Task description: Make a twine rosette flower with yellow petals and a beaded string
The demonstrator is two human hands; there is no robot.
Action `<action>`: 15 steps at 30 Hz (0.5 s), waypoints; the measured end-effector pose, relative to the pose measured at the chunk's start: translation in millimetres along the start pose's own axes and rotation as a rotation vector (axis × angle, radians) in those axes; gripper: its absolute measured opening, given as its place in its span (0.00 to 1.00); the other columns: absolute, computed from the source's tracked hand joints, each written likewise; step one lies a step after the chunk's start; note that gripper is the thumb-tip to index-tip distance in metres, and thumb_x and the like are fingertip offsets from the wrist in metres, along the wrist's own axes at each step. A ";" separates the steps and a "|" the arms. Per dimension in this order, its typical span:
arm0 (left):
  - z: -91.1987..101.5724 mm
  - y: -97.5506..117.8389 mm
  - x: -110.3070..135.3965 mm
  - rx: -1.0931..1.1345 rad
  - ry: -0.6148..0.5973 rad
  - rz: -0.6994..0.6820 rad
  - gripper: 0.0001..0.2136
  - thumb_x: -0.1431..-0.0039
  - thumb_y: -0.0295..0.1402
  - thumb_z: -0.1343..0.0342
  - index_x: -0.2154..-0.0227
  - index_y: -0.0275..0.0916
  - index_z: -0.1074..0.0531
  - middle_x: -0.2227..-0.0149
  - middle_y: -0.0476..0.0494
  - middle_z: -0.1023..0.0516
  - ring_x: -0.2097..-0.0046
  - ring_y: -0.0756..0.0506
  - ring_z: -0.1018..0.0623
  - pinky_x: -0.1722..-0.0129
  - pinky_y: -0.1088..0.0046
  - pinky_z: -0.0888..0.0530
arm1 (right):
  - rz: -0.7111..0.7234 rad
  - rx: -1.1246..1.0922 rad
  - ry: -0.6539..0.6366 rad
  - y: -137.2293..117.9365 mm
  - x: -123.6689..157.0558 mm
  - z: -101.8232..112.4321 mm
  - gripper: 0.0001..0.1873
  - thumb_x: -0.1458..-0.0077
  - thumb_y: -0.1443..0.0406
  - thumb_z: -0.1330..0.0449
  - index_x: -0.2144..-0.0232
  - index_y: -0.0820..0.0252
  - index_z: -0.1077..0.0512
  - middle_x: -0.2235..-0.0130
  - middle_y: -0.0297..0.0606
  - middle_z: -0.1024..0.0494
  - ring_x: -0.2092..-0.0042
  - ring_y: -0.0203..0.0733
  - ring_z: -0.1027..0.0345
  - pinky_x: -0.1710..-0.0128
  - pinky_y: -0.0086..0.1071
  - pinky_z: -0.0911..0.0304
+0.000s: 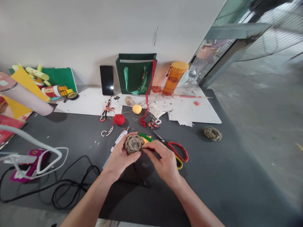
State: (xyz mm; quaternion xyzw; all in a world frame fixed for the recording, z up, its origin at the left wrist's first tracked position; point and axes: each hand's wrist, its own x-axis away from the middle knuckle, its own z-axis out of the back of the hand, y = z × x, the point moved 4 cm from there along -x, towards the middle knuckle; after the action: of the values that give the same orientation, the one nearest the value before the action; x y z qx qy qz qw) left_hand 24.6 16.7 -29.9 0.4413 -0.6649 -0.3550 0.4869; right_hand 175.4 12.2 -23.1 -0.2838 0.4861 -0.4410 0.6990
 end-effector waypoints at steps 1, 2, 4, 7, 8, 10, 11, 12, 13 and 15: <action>0.5 -0.2 -0.1 0.010 -0.015 0.002 0.28 0.59 0.26 0.33 0.50 0.40 0.30 0.55 0.44 0.23 0.54 0.44 0.24 0.62 0.75 0.25 | -0.022 -0.004 0.002 0.3 0.0 0.5 0.05 0.42 0.70 0.41 0.66 0.56 0.25 0.69 0.36 0.22 0.67 0.40 0.27 0.66 0.31 0.31; 1.2 -0.3 -0.2 0.019 -0.022 0.004 0.29 0.58 0.26 0.32 0.49 0.41 0.31 0.55 0.44 0.23 0.54 0.44 0.24 0.62 0.75 0.26 | -0.042 -0.009 -0.001 0.6 -0.1 0.9 0.05 0.42 0.70 0.41 0.66 0.56 0.25 0.69 0.36 0.22 0.67 0.39 0.28 0.67 0.31 0.31; 3.3 -0.1 -0.4 0.037 -0.011 0.012 0.29 0.57 0.27 0.32 0.49 0.41 0.30 0.54 0.44 0.22 0.54 0.45 0.24 0.62 0.75 0.26 | -0.059 -0.024 -0.020 0.2 -0.5 1.2 0.05 0.42 0.69 0.40 0.64 0.55 0.25 0.68 0.36 0.22 0.68 0.39 0.28 0.68 0.31 0.31; 4.9 0.1 -0.7 0.052 0.004 0.039 0.27 0.57 0.30 0.30 0.51 0.40 0.28 0.56 0.42 0.21 0.57 0.45 0.23 0.64 0.75 0.26 | -0.012 -0.011 -0.049 -1.9 -1.1 0.8 0.10 0.42 0.69 0.41 0.58 0.54 0.26 0.66 0.37 0.23 0.67 0.40 0.28 0.66 0.33 0.31; 4.6 0.0 -0.8 0.056 -0.005 0.047 0.27 0.58 0.31 0.30 0.52 0.39 0.27 0.56 0.41 0.21 0.58 0.45 0.23 0.65 0.75 0.26 | 0.011 0.006 -0.049 -2.4 -1.2 0.8 0.10 0.42 0.70 0.41 0.58 0.54 0.26 0.66 0.37 0.23 0.66 0.41 0.28 0.66 0.35 0.30; 2.9 -0.5 -0.8 0.065 -0.046 0.056 0.26 0.58 0.31 0.29 0.53 0.39 0.26 0.56 0.40 0.21 0.60 0.46 0.23 0.67 0.76 0.27 | 0.049 0.042 -0.028 -2.8 -1.4 1.3 0.10 0.41 0.71 0.43 0.60 0.53 0.25 0.66 0.38 0.23 0.65 0.43 0.28 0.64 0.37 0.30; 2.0 -1.0 -0.8 0.071 -0.070 0.060 0.25 0.57 0.32 0.30 0.53 0.39 0.26 0.56 0.40 0.21 0.61 0.46 0.24 0.68 0.77 0.28 | 0.062 0.054 -0.008 -3.0 -1.4 2.0 0.10 0.41 0.71 0.44 0.62 0.53 0.25 0.66 0.38 0.23 0.64 0.43 0.28 0.64 0.37 0.30; 1.4 -1.7 -0.7 0.078 -0.088 0.067 0.23 0.55 0.34 0.30 0.53 0.40 0.26 0.56 0.41 0.21 0.62 0.47 0.24 0.69 0.77 0.29 | 0.071 0.061 0.017 -3.3 -1.4 3.0 0.10 0.41 0.72 0.44 0.62 0.54 0.25 0.66 0.39 0.23 0.63 0.43 0.28 0.63 0.37 0.30; 1.2 -2.4 -0.8 0.085 -0.099 0.072 0.22 0.53 0.35 0.31 0.53 0.40 0.25 0.57 0.41 0.21 0.63 0.49 0.24 0.70 0.78 0.29 | 0.078 0.062 0.040 -3.8 -1.4 3.9 0.11 0.41 0.72 0.44 0.63 0.54 0.25 0.66 0.39 0.23 0.63 0.44 0.28 0.62 0.38 0.30; 2.1 -3.1 -1.1 0.091 -0.086 0.072 0.21 0.50 0.37 0.33 0.53 0.41 0.25 0.58 0.42 0.22 0.65 0.50 0.25 0.71 0.79 0.30 | 0.065 0.035 0.064 -4.6 -1.3 4.8 0.10 0.42 0.72 0.44 0.63 0.54 0.25 0.64 0.39 0.23 0.61 0.43 0.28 0.61 0.37 0.30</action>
State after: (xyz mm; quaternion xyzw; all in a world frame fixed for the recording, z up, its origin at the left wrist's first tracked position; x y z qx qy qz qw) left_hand 23.5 16.8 -33.7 0.4231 -0.7161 -0.3254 0.4497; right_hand 178.2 11.1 -17.0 -0.2414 0.5092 -0.4353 0.7021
